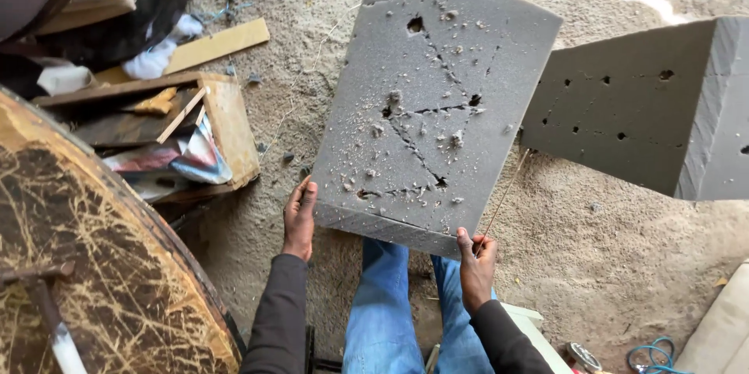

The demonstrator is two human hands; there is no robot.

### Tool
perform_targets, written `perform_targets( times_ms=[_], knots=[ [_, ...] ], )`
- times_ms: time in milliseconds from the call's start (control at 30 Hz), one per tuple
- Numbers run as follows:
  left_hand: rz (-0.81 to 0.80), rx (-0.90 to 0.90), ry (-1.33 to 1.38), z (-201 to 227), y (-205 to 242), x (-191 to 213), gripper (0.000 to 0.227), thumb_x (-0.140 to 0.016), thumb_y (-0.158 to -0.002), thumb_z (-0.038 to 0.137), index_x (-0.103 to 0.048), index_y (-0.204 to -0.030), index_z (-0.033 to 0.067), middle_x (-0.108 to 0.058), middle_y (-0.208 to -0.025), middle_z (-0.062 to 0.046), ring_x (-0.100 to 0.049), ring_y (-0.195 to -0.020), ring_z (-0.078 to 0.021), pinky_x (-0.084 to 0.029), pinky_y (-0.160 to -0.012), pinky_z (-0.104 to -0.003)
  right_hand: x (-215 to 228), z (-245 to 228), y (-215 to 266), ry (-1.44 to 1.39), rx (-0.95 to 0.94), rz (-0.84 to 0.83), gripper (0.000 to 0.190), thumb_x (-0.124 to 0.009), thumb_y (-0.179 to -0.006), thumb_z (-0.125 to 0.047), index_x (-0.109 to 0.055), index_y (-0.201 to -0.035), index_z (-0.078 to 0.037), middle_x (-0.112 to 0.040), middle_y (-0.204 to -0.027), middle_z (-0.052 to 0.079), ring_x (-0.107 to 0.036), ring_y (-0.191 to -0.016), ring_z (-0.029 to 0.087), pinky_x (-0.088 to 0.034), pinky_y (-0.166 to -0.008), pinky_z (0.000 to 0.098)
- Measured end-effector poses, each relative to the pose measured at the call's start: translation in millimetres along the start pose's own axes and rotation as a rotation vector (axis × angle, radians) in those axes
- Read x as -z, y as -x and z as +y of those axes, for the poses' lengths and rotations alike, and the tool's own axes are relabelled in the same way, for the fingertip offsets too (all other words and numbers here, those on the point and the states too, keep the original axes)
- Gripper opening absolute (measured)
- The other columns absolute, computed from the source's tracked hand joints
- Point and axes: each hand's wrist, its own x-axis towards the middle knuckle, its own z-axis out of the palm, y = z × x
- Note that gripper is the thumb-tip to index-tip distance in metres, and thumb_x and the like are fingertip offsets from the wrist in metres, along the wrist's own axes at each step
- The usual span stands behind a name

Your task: Marking patterns and poking holes into a foam block using a thin tool.

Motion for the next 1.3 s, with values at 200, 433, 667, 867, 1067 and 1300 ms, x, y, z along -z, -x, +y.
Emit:
perform_targets(
  times_ms=[200, 433, 667, 867, 1067, 1300],
  knots=[
    [-0.201, 0.19, -0.285, 80, 16, -10, 0.111, -0.022, -0.064, 0.088, -0.035, -0.158, 0.0296, -0.023, -0.172, -0.005, -0.017, -0.159, -0.0312, -0.018, -0.123, -0.065, 4, -9, 3, -0.005, -0.049, -0.022, 0.045, -0.072, -0.087, -0.046, -0.051, -0.108, -0.013, -0.047, -0.1, 0.002, -0.047, -0.094, 0.015, -0.039, -0.085, 0.0309],
    [-0.247, 0.304, -0.331, 89, -19, -23, 0.094, -0.03, -0.074, 0.077, -0.02, -0.161, 0.0468, -0.008, -0.175, 0.013, -0.007, -0.161, -0.0195, -0.007, -0.126, -0.061, 14, 0, -18, -0.013, 0.019, -0.16, 0.037, -0.077, -0.088, -0.035, -0.053, -0.105, -0.012, -0.05, -0.1, 0.001, -0.049, -0.095, 0.012, -0.04, -0.087, 0.0289],
    [-0.238, 0.353, -0.161, 96, -47, -47, 0.097, -0.039, -0.074, 0.072, -0.044, -0.158, 0.0233, -0.051, -0.156, -0.013, -0.049, -0.142, -0.0356, -0.04, -0.115, -0.055, 5, 19, -72, -0.244, -0.095, -0.243, 0.033, -0.064, -0.097, -0.046, -0.053, -0.096, -0.015, -0.052, -0.088, 0.0, -0.046, -0.077, 0.01, -0.032, -0.066, 0.0293],
    [-0.216, 0.247, -0.33, 94, -24, -53, 0.098, -0.027, -0.076, 0.078, -0.026, -0.162, 0.0311, -0.019, -0.17, -0.001, -0.017, -0.158, -0.0277, -0.013, -0.127, -0.058, 10, 39, -113, -0.282, -0.308, -0.227, 0.038, -0.068, -0.094, -0.049, -0.053, -0.099, -0.015, -0.055, -0.094, 0.004, -0.051, -0.087, 0.017, -0.033, -0.069, 0.0341],
    [-0.125, 0.205, -0.387, 91, 4, -42, 0.099, -0.025, -0.077, 0.08, -0.02, -0.162, 0.0302, -0.011, -0.173, 0.001, -0.012, -0.161, -0.0249, -0.008, -0.129, -0.061, -3, 103, -157, -0.302, -0.193, -0.165, 0.038, -0.08, -0.084, -0.042, -0.057, -0.085, -0.012, -0.053, -0.073, 0.004, -0.048, -0.061, 0.015, -0.033, -0.053, 0.0276],
    [0.209, 0.143, 0.04, 48, 5, -27, 0.071, -0.036, -0.1, 0.058, -0.059, -0.146, 0.0076, -0.062, -0.143, -0.026, -0.058, -0.131, -0.04, -0.044, -0.11, -0.056, -11, 112, -147, -0.393, -0.054, -0.091, 0.036, -0.084, -0.083, -0.027, -0.055, -0.076, -0.007, -0.058, -0.066, 0.01, -0.05, -0.056, 0.018, -0.038, -0.055, 0.0287]
  ],
)
